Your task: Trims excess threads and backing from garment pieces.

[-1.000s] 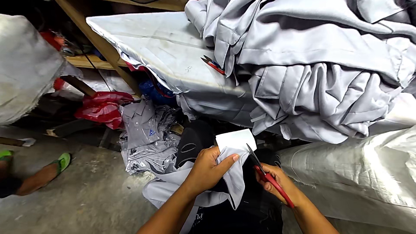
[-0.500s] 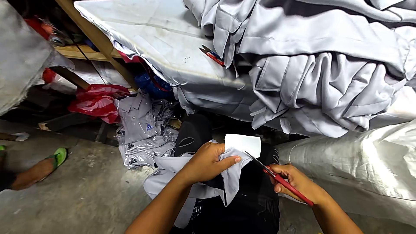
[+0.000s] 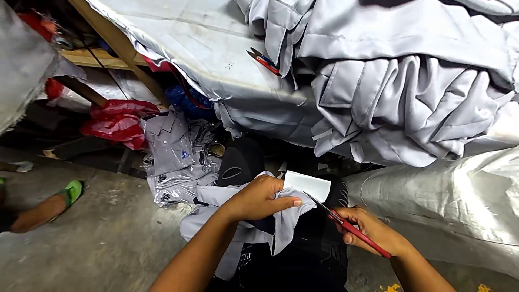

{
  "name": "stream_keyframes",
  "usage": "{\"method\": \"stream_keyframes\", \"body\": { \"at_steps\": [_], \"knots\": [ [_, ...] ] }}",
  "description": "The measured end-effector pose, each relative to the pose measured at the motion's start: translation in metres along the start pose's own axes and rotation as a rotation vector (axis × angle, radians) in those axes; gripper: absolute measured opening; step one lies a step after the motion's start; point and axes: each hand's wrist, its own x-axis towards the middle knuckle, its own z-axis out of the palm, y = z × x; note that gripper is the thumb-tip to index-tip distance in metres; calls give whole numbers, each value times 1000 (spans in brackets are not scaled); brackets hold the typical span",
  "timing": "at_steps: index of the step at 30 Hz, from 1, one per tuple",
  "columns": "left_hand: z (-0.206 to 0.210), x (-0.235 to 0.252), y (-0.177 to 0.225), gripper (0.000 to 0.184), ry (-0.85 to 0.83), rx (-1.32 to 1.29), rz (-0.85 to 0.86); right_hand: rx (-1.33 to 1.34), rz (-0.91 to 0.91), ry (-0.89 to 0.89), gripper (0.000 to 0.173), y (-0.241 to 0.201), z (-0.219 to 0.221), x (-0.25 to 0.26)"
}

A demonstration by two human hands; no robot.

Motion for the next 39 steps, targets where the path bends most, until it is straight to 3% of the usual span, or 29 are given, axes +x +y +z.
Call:
{"method": "stream_keyframes", "body": {
  "at_steps": [7, 13, 21, 33, 39],
  "knots": [
    [-1, 0, -3, 29, -46, -14, 1, 16, -15, 50, 61, 5, 5, -2],
    [0, 3, -4, 30, -101, -39, 22, 17, -32, 17, 67, 1, 12, 4],
    [-2, 2, -4, 25, -111, -120, 13, 97, -71, 72, 60, 9, 23, 10],
    [-2, 7, -5, 28, -192, -81, -13, 206, -61, -17, 66, 10, 29, 16],
    [-2, 8, -3, 29, -214, -76, -32, 180, -80, 34, 65, 14, 33, 16]
  ]
}}
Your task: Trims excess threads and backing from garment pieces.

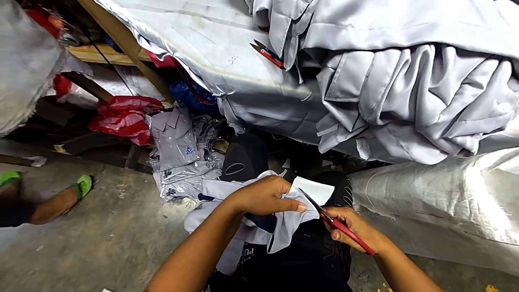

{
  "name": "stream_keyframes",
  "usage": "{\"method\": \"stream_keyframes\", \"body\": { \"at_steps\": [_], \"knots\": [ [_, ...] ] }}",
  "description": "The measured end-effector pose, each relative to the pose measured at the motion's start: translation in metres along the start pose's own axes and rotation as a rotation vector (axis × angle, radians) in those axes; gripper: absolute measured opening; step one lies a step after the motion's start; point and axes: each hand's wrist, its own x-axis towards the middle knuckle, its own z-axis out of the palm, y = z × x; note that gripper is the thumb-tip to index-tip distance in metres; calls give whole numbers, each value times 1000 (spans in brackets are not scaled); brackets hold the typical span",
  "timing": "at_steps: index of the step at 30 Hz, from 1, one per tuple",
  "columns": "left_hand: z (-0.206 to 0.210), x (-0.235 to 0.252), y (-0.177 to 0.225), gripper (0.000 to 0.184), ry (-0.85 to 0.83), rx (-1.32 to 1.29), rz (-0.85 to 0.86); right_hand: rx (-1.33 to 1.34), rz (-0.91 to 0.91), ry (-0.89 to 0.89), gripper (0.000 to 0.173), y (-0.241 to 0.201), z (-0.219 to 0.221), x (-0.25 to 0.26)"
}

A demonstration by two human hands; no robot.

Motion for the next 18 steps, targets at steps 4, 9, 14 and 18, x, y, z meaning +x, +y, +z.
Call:
{"method": "stream_keyframes", "body": {
  "at_steps": [4, 9, 14, 18],
  "knots": [
    [0, 0, 0, 30, 2, 11, -14, 11, -2, 74, 58, 5, 4, 0],
    [2, 3, 1, 33, -40, 38, -27, 45, -20, 17, 66, 6, 6, 2],
    [3, 4, 1, 35, -65, 65, -35, 84, -17, 27, 57, 9, 7, 5],
    [4, 4, 1, 37, -77, 133, -64, 148, -26, 114, 48, 6, 7, 6]
  ]
}}
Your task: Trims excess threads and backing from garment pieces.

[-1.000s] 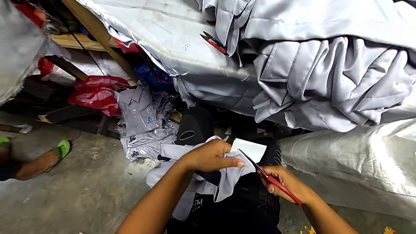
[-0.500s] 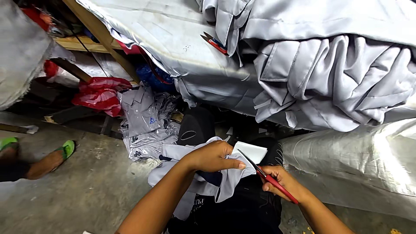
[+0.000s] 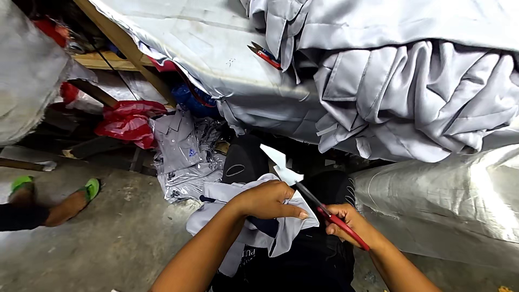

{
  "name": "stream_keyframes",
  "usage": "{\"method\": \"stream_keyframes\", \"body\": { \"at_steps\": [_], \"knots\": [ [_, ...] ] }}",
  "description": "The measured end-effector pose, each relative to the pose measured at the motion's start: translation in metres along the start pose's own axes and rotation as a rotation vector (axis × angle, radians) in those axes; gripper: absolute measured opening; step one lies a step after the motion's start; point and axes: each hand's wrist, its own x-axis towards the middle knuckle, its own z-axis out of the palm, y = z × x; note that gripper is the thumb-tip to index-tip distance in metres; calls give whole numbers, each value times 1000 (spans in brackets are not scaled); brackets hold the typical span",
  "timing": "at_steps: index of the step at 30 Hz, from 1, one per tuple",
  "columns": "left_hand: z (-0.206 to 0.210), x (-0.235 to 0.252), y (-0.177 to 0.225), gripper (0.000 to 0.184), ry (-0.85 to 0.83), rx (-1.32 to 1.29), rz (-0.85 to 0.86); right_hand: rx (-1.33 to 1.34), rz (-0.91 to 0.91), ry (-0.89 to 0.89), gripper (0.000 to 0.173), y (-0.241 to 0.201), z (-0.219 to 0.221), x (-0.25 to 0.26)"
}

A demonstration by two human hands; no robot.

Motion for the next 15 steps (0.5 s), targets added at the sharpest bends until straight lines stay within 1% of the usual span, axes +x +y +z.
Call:
{"method": "stream_keyframes", "body": {
  "at_steps": [3, 5, 7, 9, 11, 12, 13, 15],
  "knots": [
    [11, 3, 8, 44, 7, 191, -53, -97, -39, 202, 40, -16, 6, 12],
    [18, 7, 15, 47, -9, 314, -94, -193, -76, 268, 31, -30, 13, 29],
    [20, 11, 23, 49, -52, 374, -167, -262, -86, 237, 22, -40, 19, 44],
    [18, 8, 26, 52, -60, 392, -186, -321, -89, 150, 18, -45, 20, 54],
    [18, -2, 18, 53, -14, 407, -110, -368, -131, 97, 18, -45, 19, 60],
    [16, -9, 12, 53, 14, 428, -71, -409, -159, 122, 18, -45, 20, 61],
    [13, -16, 7, 55, 29, 451, -73, -458, -192, 191, 17, -44, 22, 62],
    [4, -30, 6, 59, 59, 448, -169, -519, -250, 390, 16, -43, 27, 64]
  ]
}}
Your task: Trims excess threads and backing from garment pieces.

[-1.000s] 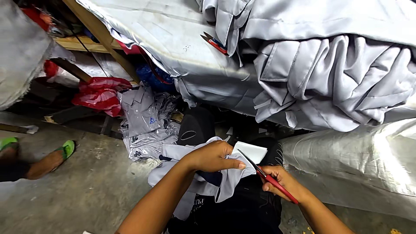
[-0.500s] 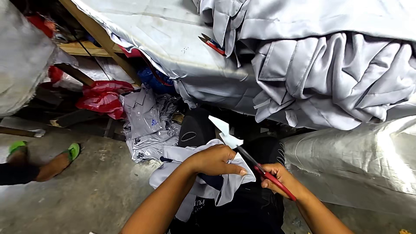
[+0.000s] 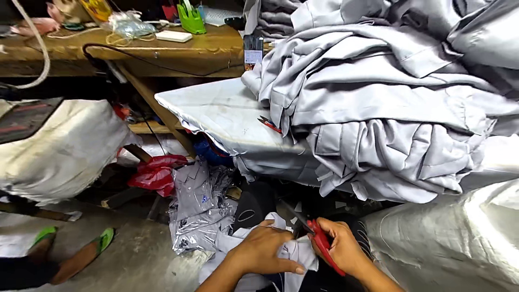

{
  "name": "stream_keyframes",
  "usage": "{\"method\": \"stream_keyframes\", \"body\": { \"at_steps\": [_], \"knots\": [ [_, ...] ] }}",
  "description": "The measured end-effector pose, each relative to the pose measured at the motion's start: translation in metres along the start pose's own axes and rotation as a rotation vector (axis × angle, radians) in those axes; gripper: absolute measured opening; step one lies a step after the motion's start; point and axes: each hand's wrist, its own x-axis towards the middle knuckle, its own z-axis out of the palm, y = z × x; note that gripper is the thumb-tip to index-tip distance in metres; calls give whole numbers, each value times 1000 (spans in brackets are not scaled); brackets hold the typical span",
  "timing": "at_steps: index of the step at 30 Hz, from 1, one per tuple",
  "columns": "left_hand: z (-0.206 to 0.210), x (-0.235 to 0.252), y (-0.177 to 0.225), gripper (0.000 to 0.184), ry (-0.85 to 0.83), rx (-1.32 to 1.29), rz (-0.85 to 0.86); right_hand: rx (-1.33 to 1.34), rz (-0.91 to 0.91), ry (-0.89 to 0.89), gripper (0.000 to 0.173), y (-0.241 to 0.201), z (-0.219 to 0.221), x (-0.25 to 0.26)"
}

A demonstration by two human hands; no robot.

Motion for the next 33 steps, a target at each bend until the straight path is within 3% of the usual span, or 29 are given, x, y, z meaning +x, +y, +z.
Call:
{"method": "stream_keyframes", "body": {
  "at_steps": [2, 5, 8, 10, 12, 14, 16, 17, 20, 22, 26, 31, 33],
  "knots": [
    [-3, -13, 3, 58, 195, 21, -95, 34, -1, 210, 15, -2, 5, 3],
    [4, -24, 26, 55, 696, 138, -221, 177, -47, 484, 14, -13, 13, 15],
    [10, -30, 50, 48, 1023, 139, -138, 247, -160, 696, 8, -32, 14, 32],
    [16, -34, 62, 57, 1005, -92, -49, 277, -230, 768, 5, -42, 12, 39],
    [23, -33, 63, 79, 852, -523, -16, 294, -287, 790, 6, -45, 11, 43],
    [25, -23, 52, 71, 756, -767, -61, 318, -314, 760, 7, -44, 13, 41],
    [18, -9, 45, 46, 739, -681, -107, 382, -300, 717, 6, -44, 16, 38],
    [13, -2, 44, 42, 735, -580, -114, 426, -289, 710, 6, -43, 16, 37],
    [-1, 17, 49, 45, 747, -278, 5, 530, -268, 745, 8, -39, 7, 36],
    [-11, 23, 55, 42, 714, -215, 145, 534, -283, 785, 8, -38, -3, 35],
    [-21, 24, 62, 32, 581, -392, 268, 484, -334, 816, 7, -39, -16, 32],
    [-20, 16, 50, 23, 588, -615, 123, 418, -279, 729, 4, -21, -4, 20],
    [-15, 18, 44, 51, 594, -661, 108, 424, -269, 690, 3, -17, 1, 17]
  ]
}}
